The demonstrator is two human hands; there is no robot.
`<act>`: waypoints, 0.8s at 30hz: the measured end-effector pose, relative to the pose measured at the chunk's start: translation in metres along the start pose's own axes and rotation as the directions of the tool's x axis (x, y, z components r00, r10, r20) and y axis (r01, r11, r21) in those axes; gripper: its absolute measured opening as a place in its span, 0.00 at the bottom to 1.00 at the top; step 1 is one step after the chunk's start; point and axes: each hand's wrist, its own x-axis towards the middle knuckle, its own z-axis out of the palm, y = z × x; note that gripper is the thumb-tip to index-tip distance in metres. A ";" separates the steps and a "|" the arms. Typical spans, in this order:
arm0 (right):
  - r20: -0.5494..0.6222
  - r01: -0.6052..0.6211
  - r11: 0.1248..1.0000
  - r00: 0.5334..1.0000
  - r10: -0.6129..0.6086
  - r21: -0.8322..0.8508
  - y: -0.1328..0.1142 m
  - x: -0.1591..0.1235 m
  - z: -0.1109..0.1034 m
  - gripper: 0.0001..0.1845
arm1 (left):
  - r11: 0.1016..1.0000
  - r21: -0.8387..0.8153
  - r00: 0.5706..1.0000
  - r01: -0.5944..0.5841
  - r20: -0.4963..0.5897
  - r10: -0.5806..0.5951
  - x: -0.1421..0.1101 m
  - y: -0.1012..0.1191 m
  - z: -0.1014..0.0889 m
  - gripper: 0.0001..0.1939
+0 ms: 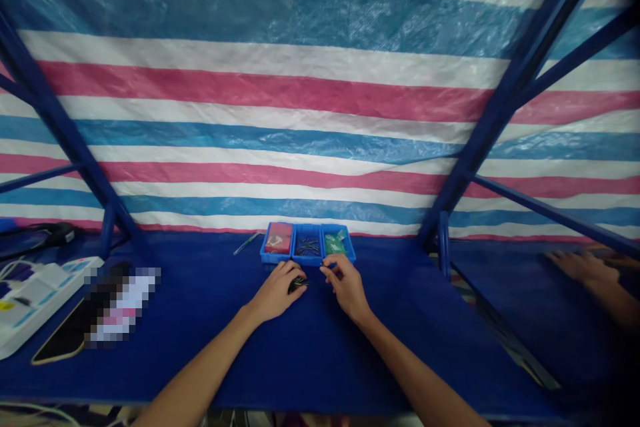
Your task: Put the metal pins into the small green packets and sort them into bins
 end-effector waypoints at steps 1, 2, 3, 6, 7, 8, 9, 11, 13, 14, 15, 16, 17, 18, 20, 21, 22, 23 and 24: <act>-0.012 0.038 0.999 0.999 -0.038 -0.020 -0.001 0.000 0.000 0.14 | 1.000 -0.002 1.000 0.000 -0.002 0.000 0.000 0.000 0.000 0.09; -0.022 0.072 0.996 0.997 -0.073 -0.044 -0.002 0.000 -0.001 0.13 | 1.000 -0.005 1.000 0.001 -0.001 -0.001 0.000 0.001 0.000 0.09; -0.026 0.096 0.993 0.995 -0.098 -0.068 -0.002 0.000 -0.001 0.13 | 1.000 -0.007 1.000 0.003 0.002 -0.003 0.000 0.001 -0.001 0.09; -0.007 0.095 0.994 0.995 -0.096 -0.059 -0.001 0.001 -0.001 0.13 | 1.000 -0.005 1.000 0.008 0.006 -0.008 0.001 0.003 -0.001 0.09; 0.013 0.071 0.997 0.997 -0.071 -0.023 0.000 0.001 -0.001 0.13 | 1.000 -0.005 1.000 0.009 0.004 -0.009 0.001 0.003 -0.002 0.09; 0.032 0.039 0.999 0.999 -0.040 0.023 0.001 0.001 -0.001 0.15 | 1.000 -0.007 1.000 0.007 0.002 -0.007 0.001 0.003 -0.002 0.08; 0.052 0.001 0.997 0.999 -0.005 0.072 0.002 0.001 0.000 0.16 | 1.000 -0.011 1.000 0.005 0.000 -0.005 0.000 0.003 -0.002 0.08; 0.085 -0.071 0.985 0.995 0.058 0.158 0.004 0.002 0.002 0.20 | 1.000 -0.016 1.000 -0.001 0.000 0.001 0.000 0.002 -0.002 0.09; 0.115 -0.124 0.970 0.988 0.102 0.208 0.006 0.003 0.003 0.23 | 1.000 -0.020 1.000 -0.002 0.002 0.002 0.000 0.002 -0.001 0.09; 0.130 -0.143 0.966 0.985 0.116 0.217 0.006 0.003 0.003 0.23 | 1.000 -0.021 1.000 0.001 0.003 -0.001 0.000 0.002 -0.001 0.09; 0.143 -0.149 0.966 0.982 0.121 0.210 0.006 0.003 0.003 0.23 | 1.000 -0.022 1.000 0.005 0.005 -0.005 0.000 0.002 -0.001 0.09; 0.154 -0.137 0.974 0.982 0.110 0.181 0.005 0.002 0.003 0.22 | 1.000 -0.020 1.000 0.008 0.007 -0.008 0.000 0.002 -0.002 0.08; 0.165 -0.103 0.986 0.983 0.081 0.128 0.002 0.000 0.002 0.21 | 1.000 -0.015 1.000 0.010 0.009 -0.010 0.000 0.003 -0.002 0.08; 0.185 -0.048 0.997 0.982 0.037 0.057 0.000 -0.002 0.001 0.19 | 1.000 -0.008 1.000 0.011 0.010 -0.011 0.001 0.003 -0.002 0.08; 0.274 0.104 0.990 0.959 -0.074 -0.097 -0.007 -0.007 0.000 0.15 | 1.000 0.001 1.000 0.011 0.014 -0.011 0.001 0.004 -0.003 0.07; 0.341 0.180 0.972 0.932 -0.120 -0.152 -0.010 -0.009 0.000 0.13 | 1.000 0.000 1.000 0.010 0.016 -0.010 0.001 0.004 -0.003 0.07; 0.406 0.249 0.949 0.901 -0.154 -0.192 -0.013 -0.011 0.000 0.13 | 1.000 -0.004 1.000 0.009 0.017 -0.009 0.002 0.004 -0.003 0.06; 0.461 0.304 0.926 0.870 -0.176 -0.222 -0.014 -0.012 0.000 0.14 | 1.000 -0.007 1.000 0.008 0.018 -0.008 0.002 0.003 -0.003 0.06; 0.502 0.346 0.906 0.844 -0.187 -0.244 -0.015 -0.013 0.001 0.14 | 1.000 -0.009 1.000 0.007 0.017 -0.007 0.002 0.003 -0.003 0.06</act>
